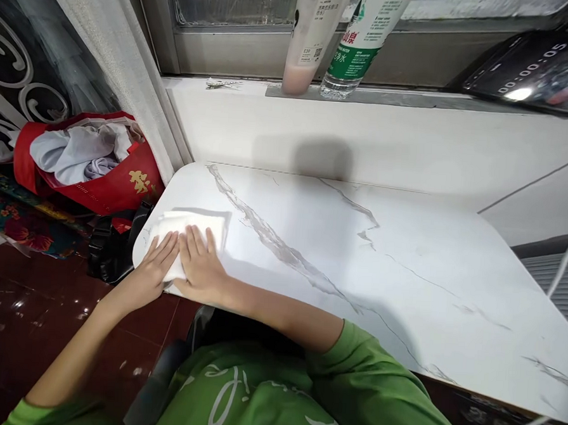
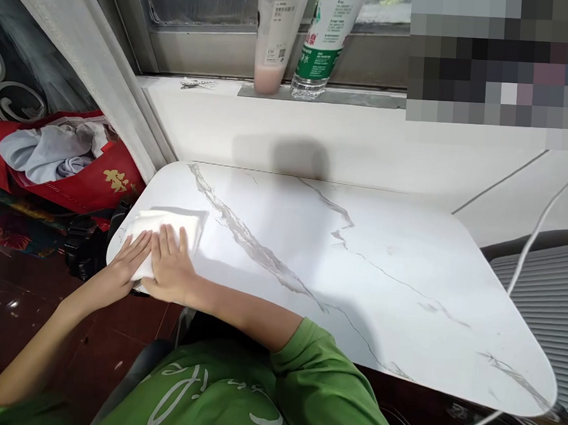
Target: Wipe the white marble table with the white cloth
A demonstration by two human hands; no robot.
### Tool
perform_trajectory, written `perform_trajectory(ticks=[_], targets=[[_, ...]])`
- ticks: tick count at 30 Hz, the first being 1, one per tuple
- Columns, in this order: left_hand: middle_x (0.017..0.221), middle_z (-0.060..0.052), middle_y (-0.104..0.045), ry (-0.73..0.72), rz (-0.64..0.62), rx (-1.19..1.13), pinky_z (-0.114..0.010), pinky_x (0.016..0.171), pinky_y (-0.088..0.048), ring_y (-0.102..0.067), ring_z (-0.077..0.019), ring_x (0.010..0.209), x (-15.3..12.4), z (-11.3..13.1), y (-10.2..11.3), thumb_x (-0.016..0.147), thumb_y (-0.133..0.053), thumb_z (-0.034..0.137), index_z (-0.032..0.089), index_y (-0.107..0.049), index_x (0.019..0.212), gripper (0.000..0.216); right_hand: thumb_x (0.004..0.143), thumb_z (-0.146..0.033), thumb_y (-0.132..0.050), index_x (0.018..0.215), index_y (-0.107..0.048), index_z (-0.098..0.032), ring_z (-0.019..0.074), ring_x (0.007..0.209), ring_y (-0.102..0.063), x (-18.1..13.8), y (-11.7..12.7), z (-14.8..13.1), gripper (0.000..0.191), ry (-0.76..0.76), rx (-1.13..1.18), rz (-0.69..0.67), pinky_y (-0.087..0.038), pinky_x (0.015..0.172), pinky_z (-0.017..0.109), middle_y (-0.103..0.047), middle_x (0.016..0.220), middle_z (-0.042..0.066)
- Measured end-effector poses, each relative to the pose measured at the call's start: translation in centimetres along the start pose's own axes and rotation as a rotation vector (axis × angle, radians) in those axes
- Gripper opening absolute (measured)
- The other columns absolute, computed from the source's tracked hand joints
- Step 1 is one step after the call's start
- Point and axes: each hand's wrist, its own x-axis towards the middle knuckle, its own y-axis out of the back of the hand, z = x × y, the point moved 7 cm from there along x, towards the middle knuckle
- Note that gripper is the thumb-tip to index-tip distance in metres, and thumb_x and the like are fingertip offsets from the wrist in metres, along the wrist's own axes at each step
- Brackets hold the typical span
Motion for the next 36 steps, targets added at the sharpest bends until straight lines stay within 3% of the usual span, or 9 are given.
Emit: perform_trajectory(ticks=[4,8,15,22,25,29,33,36], targets=[[0.161,-0.007,-0.008,0.049,-0.008,-0.099,-0.056,0.117,-0.026,-0.013,-0.0276,0.147,-1.9,-1.3,0.9,0.088,-0.04,0.015,0.028,0.007,0.155,0.083,0.088,-0.055,-0.047,0.15,-0.016,0.006,0.0415,0.147,0.002,0.6,-0.1,-1.3,0.092,0.026,0.007,0.052,0.002,0.116,0.064,-0.006,0.156,0.032],[0.161,-0.008,-0.008,0.07,-0.031,-0.074,-0.055,0.118,-0.02,-0.013,-0.0276,0.148,0.0,-4.4,0.8,0.093,-0.039,0.029,0.023,0.003,0.156,0.075,0.088,-0.056,-0.048,0.15,-0.02,0.006,0.0401,0.148,-0.004,3.5,0.2,0.3,0.092,0.026,-0.029,0.075,0.001,0.117,0.061,-0.012,0.157,0.03],[0.161,-0.016,-0.012,0.081,-0.038,-0.019,-0.054,0.119,-0.008,-0.007,-0.0277,0.149,8.9,-10.2,0.0,0.094,-0.032,0.043,0.009,-0.01,0.155,0.073,0.087,-0.048,-0.049,0.149,-0.022,0.007,0.0357,0.148,-0.01,10.1,2.2,7.6,0.087,-0.059,-0.093,0.067,0.001,0.118,0.057,-0.015,0.157,0.027],[0.16,-0.016,-0.017,0.113,-0.041,-0.035,-0.057,0.117,-0.009,-0.011,-0.0285,0.149,20.1,-13.2,-0.3,0.092,-0.035,0.043,0.01,-0.018,0.153,0.072,0.09,-0.04,-0.041,0.15,-0.021,0.005,0.0315,0.149,-0.009,13.8,5.5,16.7,0.077,-0.257,-0.112,0.11,0.0,0.119,0.053,-0.015,0.159,0.023],[0.16,-0.018,-0.018,0.142,-0.026,-0.019,-0.059,0.116,-0.009,-0.012,-0.0296,0.149,22.2,-12.2,-0.6,0.093,-0.035,0.042,0.009,-0.019,0.152,0.07,0.091,-0.034,-0.04,0.15,-0.022,0.005,0.0307,0.149,-0.008,13.6,6.3,18.7,0.072,-0.258,-0.114,0.082,-0.001,0.119,0.05,-0.014,0.159,0.024],[0.158,-0.021,-0.021,0.118,0.041,0.066,-0.065,0.114,-0.004,-0.016,-0.0339,0.147,21.5,-9.1,-1.2,0.095,-0.033,0.036,0.008,-0.025,0.151,0.062,0.09,-0.032,-0.043,0.149,-0.025,0.003,0.031,0.149,-0.008,11.0,6.5,18.7,0.071,-0.18,-0.14,0.041,-0.001,0.119,0.05,-0.015,0.159,0.025],[0.155,-0.02,-0.029,-0.004,0.07,0.135,-0.064,0.116,-0.006,-0.021,-0.0369,0.145,18.8,-3.8,-1.8,0.095,-0.039,0.035,0.01,-0.037,0.145,0.056,0.089,-0.034,-0.047,0.15,-0.024,0.002,0.0345,0.149,-0.006,5.3,5.9,16.9,0.074,-0.07,-0.184,0.025,-0.003,0.118,0.056,-0.014,0.158,0.027],[0.152,-0.025,-0.033,-0.093,0.063,0.139,-0.063,0.117,-0.01,-0.022,-0.039,0.144,16.7,1.2,-2.1,0.095,-0.041,0.036,0.005,-0.042,0.141,0.055,0.088,-0.037,-0.047,0.149,-0.023,0.005,0.0371,0.148,-0.004,-0.2,5.5,15.2,0.078,-0.026,-0.199,0.005,-0.005,0.117,0.06,-0.013,0.157,0.03]])
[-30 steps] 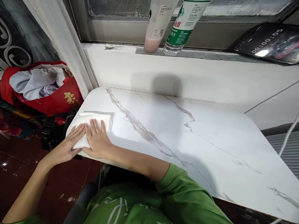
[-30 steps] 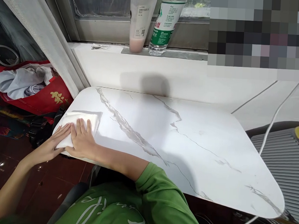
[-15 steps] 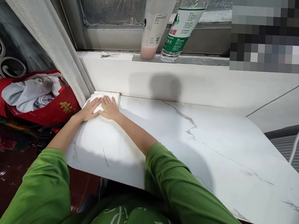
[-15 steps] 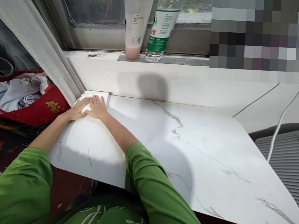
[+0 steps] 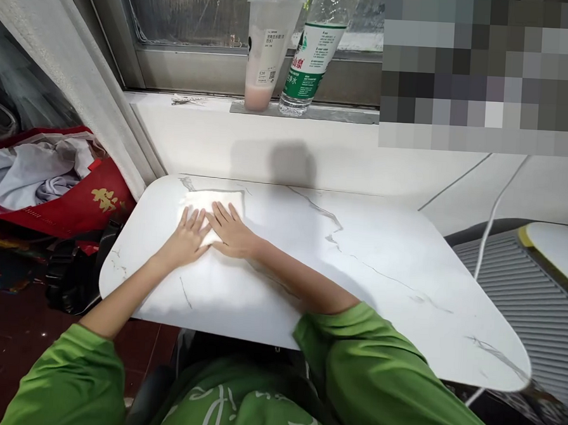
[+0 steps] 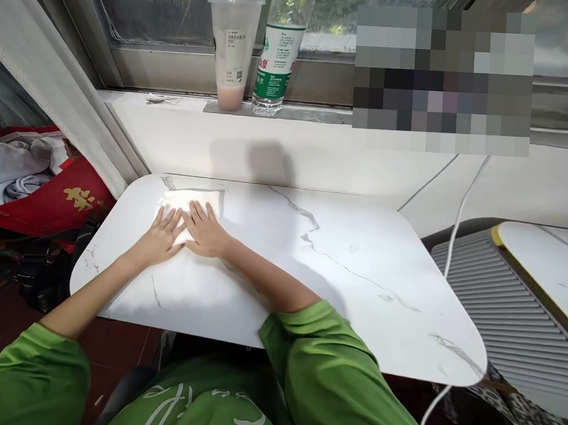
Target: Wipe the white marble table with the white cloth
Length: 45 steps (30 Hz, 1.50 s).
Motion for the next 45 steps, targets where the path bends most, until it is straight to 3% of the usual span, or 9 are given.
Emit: perform_trajectory(ticks=[8,12,17,22,26,30,37,41,45], targets=[[0.152,-0.029,-0.027,-0.249,0.006,-0.136,-0.065,0.115,-0.018,-0.012,-0.0394,0.145,-4.0,15.3,0.1,0.087,-0.052,0.041,0.004,-0.034,0.145,0.07,0.083,-0.042,-0.049,0.151,-0.019,0.004,0.0375,0.147,0.004,-16.3,0.7,-4.9,0.087,-0.086,0.01,0.008,-0.011,0.116,0.065,-0.011,0.158,0.027],[0.151,-0.03,-0.027,-0.314,0.009,-0.129,-0.064,0.115,-0.018,-0.015,-0.0399,0.144,-3.8,18.6,0.1,0.086,-0.054,0.044,0.004,-0.032,0.146,0.075,0.081,-0.043,-0.051,0.155,-0.011,-0.005,0.033,0.148,0.003,-20.2,0.5,-4.8,0.092,-0.169,0.023,0.025,-0.013,0.117,0.064,-0.009,0.159,0.021],[0.15,-0.033,-0.027,-0.324,-0.038,-0.043,-0.059,0.116,-0.019,-0.017,-0.0413,0.144,0.5,17.3,-0.3,0.089,-0.053,0.045,-0.002,-0.034,0.143,0.074,0.081,-0.041,-0.051,0.151,-0.019,0.002,0.0336,0.149,-0.003,-18.3,0.7,-0.5,0.088,-0.206,-0.023,0.008,-0.011,0.118,0.059,-0.012,0.159,0.024],[0.153,-0.031,-0.024,-0.234,-0.024,-0.057,-0.057,0.117,-0.015,-0.015,-0.0389,0.145,10.1,13.7,-1.4,0.091,-0.049,0.04,-0.001,-0.033,0.145,0.07,0.081,-0.037,-0.048,0.149,-0.025,0.004,0.0333,0.148,-0.012,-13.9,1.9,8.8,0.083,-0.295,-0.066,-0.032,-0.008,0.119,0.054,-0.018,0.158,0.026],[0.156,-0.026,-0.021,-0.212,-0.033,-0.095,-0.054,0.118,-0.013,-0.015,-0.0354,0.147,18.3,11.5,-2.1,0.091,-0.048,0.038,0.005,-0.032,0.147,0.067,0.08,-0.033,-0.045,0.149,-0.028,-0.001,0.0299,0.148,-0.015,-11.4,3.7,16.5,0.077,-0.425,-0.049,0.073,-0.009,0.119,0.05,-0.022,0.159,0.022],[0.157,-0.024,-0.02,-0.145,-0.056,-0.104,-0.05,0.119,-0.011,-0.014,-0.0341,0.147,22.1,10.6,-2.0,0.093,-0.046,0.038,0.007,-0.034,0.147,0.063,0.079,-0.026,-0.043,0.147,-0.032,-0.005,0.0267,0.147,-0.019,-10.5,4.5,20.0,0.072,-0.478,0.001,0.127,-0.011,0.119,0.048,-0.027,0.157,0.019],[0.156,-0.028,-0.02,-0.151,-0.113,-0.041,-0.053,0.118,-0.01,-0.013,-0.0361,0.147,19.9,13.7,-1.6,0.096,-0.041,0.035,0.004,-0.033,0.147,0.061,0.081,-0.025,-0.039,0.148,-0.029,-0.006,0.028,0.148,-0.015,-13.2,4.0,18.2,0.07,-0.417,-0.02,0.086,-0.009,0.12,0.051,-0.022,0.159,0.019],[0.151,-0.03,-0.028,-0.211,-0.094,0.004,-0.056,0.116,-0.016,-0.022,-0.0386,0.144,16.0,18.5,-0.9,0.093,-0.046,0.038,0.0,-0.037,0.144,0.064,0.085,-0.034,-0.04,0.15,-0.023,-0.004,0.03,0.149,-0.01,-18.6,2.8,15.1,0.074,-0.353,-0.052,0.046,-0.008,0.12,0.051,-0.015,0.16,0.021],[0.147,-0.033,-0.034,-0.31,-0.037,0.033,-0.059,0.112,-0.019,-0.029,-0.043,0.14,10.3,24.9,-0.4,0.092,-0.047,0.049,-0.001,-0.039,0.141,0.07,0.088,-0.045,-0.04,0.154,-0.011,-0.01,0.0289,0.149,-0.005,-25.6,2.3,9.1,0.08,-0.231,-0.069,0.129,-0.01,0.119,0.054,-0.009,0.162,0.016]])
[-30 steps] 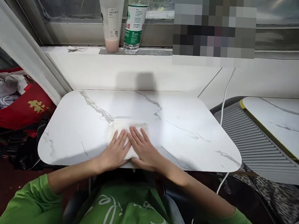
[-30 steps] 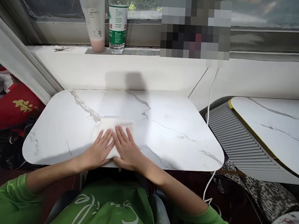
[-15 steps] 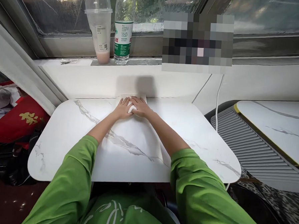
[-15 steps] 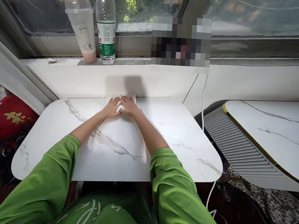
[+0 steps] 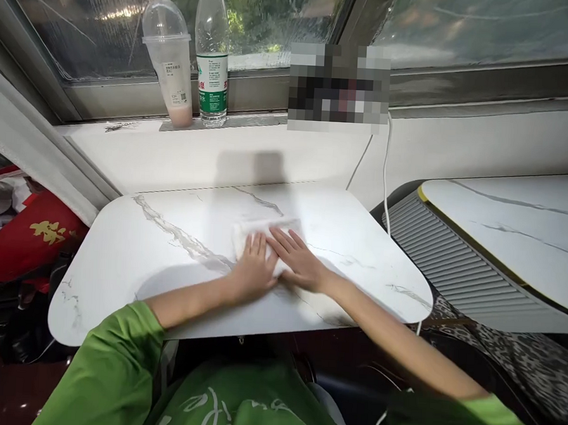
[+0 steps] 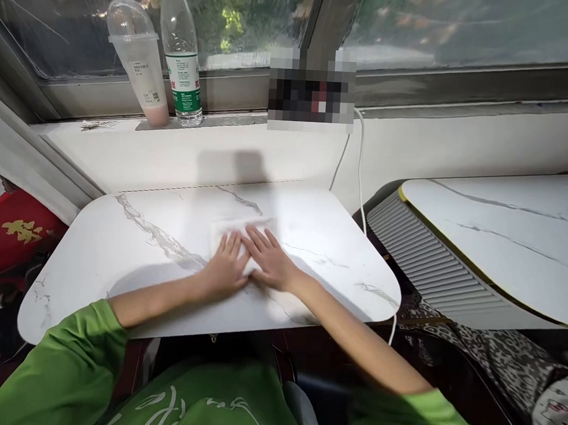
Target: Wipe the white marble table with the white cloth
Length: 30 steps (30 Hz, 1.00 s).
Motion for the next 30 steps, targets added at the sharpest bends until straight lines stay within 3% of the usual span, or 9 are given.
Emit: perform_trajectory(ticks=[5,7,10,15,19,22,26,30], targets=[[0.142,-0.037,-0.04,-0.16,0.106,0.034,-0.061,0.111,-0.02,-0.035,-0.047,0.137,-3.2,7.4,0.7,0.09,-0.046,0.057,-0.003,-0.039,0.14,0.078,0.087,-0.031,-0.04,0.155,0.001,-0.015,0.0291,0.149,-0.006,-8.1,2.0,-4.6,0.081,-0.113,0.001,0.033,-0.015,0.119,0.056,0.001,0.164,0.01],[0.141,-0.036,-0.041,-0.227,0.126,0.043,-0.06,0.111,-0.02,-0.036,-0.0465,0.136,-3.1,8.7,0.8,0.091,-0.046,0.057,-0.003,-0.037,0.141,0.078,0.084,-0.024,-0.042,0.155,0.003,-0.014,0.0292,0.149,-0.007,-9.6,2.4,-5.0,0.085,-0.173,-0.015,0.029,-0.016,0.119,0.057,0.002,0.164,0.011],[0.143,-0.036,-0.039,-0.241,0.105,0.039,-0.061,0.111,-0.02,-0.035,-0.046,0.137,-1.4,8.7,0.7,0.091,-0.049,0.054,-0.003,-0.037,0.141,0.077,0.079,-0.019,-0.044,0.155,0.005,-0.015,0.029,0.149,-0.007,-10.0,2.3,-3.6,0.091,-0.219,-0.039,0.038,-0.016,0.119,0.057,0.0,0.164,0.011],[0.15,-0.032,-0.03,-0.192,0.017,-0.048,-0.056,0.115,-0.017,-0.025,-0.0411,0.143,4.2,5.0,-0.3,0.094,-0.047,0.048,0.002,-0.036,0.145,0.069,0.077,-0.027,-0.047,0.154,-0.006,-0.019,0.0277,0.149,-0.011,-6.8,1.0,3.2,0.087,-0.275,-0.045,0.096,-0.012,0.119,0.056,-0.01,0.163,0.011],[0.157,-0.023,-0.02,-0.114,-0.018,-0.127,-0.051,0.118,-0.012,-0.015,-0.0324,0.147,10.0,-1.0,-0.7,0.097,-0.041,0.047,0.011,-0.029,0.15,0.066,0.076,-0.029,-0.048,0.15,-0.024,-0.014,0.0278,0.148,-0.015,-0.7,0.7,10.1,0.079,-0.397,-0.025,0.057,-0.01,0.119,0.053,-0.021,0.161,0.015],[0.16,-0.017,-0.015,-0.004,-0.058,-0.159,-0.053,0.118,-0.01,-0.012,-0.0284,0.149,13.7,-5.9,-0.9,0.097,-0.04,0.046,0.017,-0.028,0.151,0.062,0.078,-0.027,-0.045,0.149,-0.029,-0.012,0.0282,0.148,-0.018,4.4,1.5,13.7,0.074,-0.487,-0.003,0.043,-0.011,0.119,0.053,-0.024,0.159,0.016],[0.161,-0.015,-0.015,0.097,-0.076,-0.178,-0.054,0.118,-0.007,-0.011,-0.0264,0.149,15.8,-9.3,-1.0,0.097,-0.04,0.044,0.019,-0.031,0.15,0.059,0.079,-0.022,-0.041,0.149,-0.03,-0.012,0.0264,0.148,-0.016,8.1,2.2,15.5,0.072,-0.532,0.03,0.017,-0.01,0.12,0.051,-0.022,0.16,0.014],[0.161,-0.017,-0.012,0.105,-0.055,-0.193,-0.058,0.117,-0.008,-0.009,-0.0278,0.149,14.9,-7.9,-1.0,0.096,-0.041,0.047,0.02,-0.028,0.151,0.062,0.077,-0.023,-0.043,0.151,-0.025,-0.012,0.0266,0.149,-0.01,6.9,2.1,14.7,0.077,-0.461,0.05,-0.013,-0.007,0.12,0.051,-0.016,0.162,0.015]])
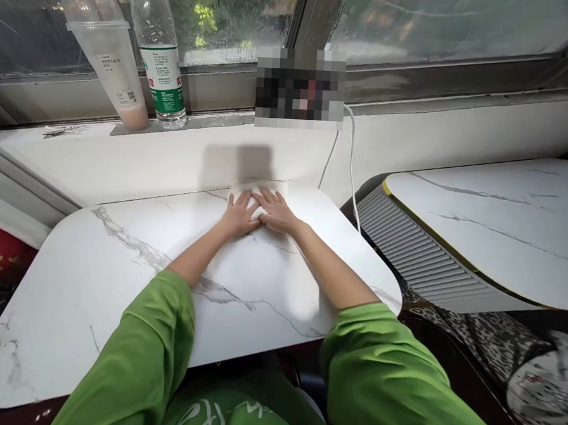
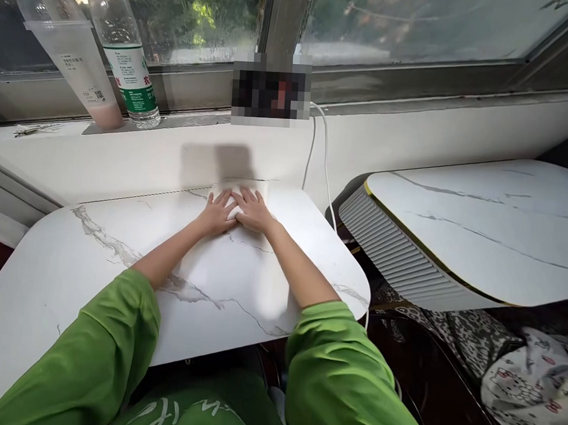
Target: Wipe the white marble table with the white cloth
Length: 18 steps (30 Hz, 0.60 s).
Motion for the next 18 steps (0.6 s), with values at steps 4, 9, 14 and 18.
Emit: perform_trajectory(ticks=[4,9,14,18], targets=[[0.159,-0.022,-0.013,0.009,0.017,0.029,-0.068,0.111,-0.012,-0.009,-0.0338,0.148,-2.9,5.0,-1.0,0.097,-0.04,0.05,0.016,-0.029,0.15,0.064,0.077,-0.023,-0.045,0.151,-0.025,-0.011,0.0277,0.149,-0.007,-5.8,-0.4,0.6,0.078,0.096,-0.015,-0.04,-0.005,0.12,0.053,-0.011,0.162,0.016],[0.154,-0.03,-0.023,-0.117,0.051,0.03,-0.07,0.109,-0.02,-0.015,-0.0434,0.145,-7.2,14.9,-2.5,0.096,-0.041,0.049,0.006,-0.031,0.148,0.068,0.082,-0.027,-0.045,0.153,-0.016,-0.023,0.0249,0.149,-0.003,-17.2,0.6,1.4,0.077,0.19,-0.015,-0.013,-0.009,0.121,0.053,-0.006,0.164,0.006],[0.154,-0.028,-0.026,-0.254,0.098,-0.037,-0.069,0.109,-0.021,-0.017,-0.0447,0.144,-9.9,22.0,-2.8,0.096,-0.038,0.052,0.006,-0.03,0.149,0.07,0.081,-0.023,-0.045,0.154,-0.012,-0.032,0.0255,0.149,-0.01,-25.7,1.8,3.0,0.081,0.022,-0.007,-0.008,-0.015,0.121,0.055,-0.007,0.164,-0.002],[0.154,-0.027,-0.025,-0.306,0.089,-0.065,-0.069,0.11,-0.021,-0.016,-0.0442,0.145,-9.5,23.4,-3.0,0.097,-0.037,0.049,0.006,-0.027,0.15,0.069,0.072,-0.015,-0.045,0.153,-0.015,-0.034,0.0248,0.148,-0.014,-27.2,2.0,4.2,0.088,-0.045,-0.005,0.04,-0.016,0.121,0.055,-0.01,0.163,-0.004]])
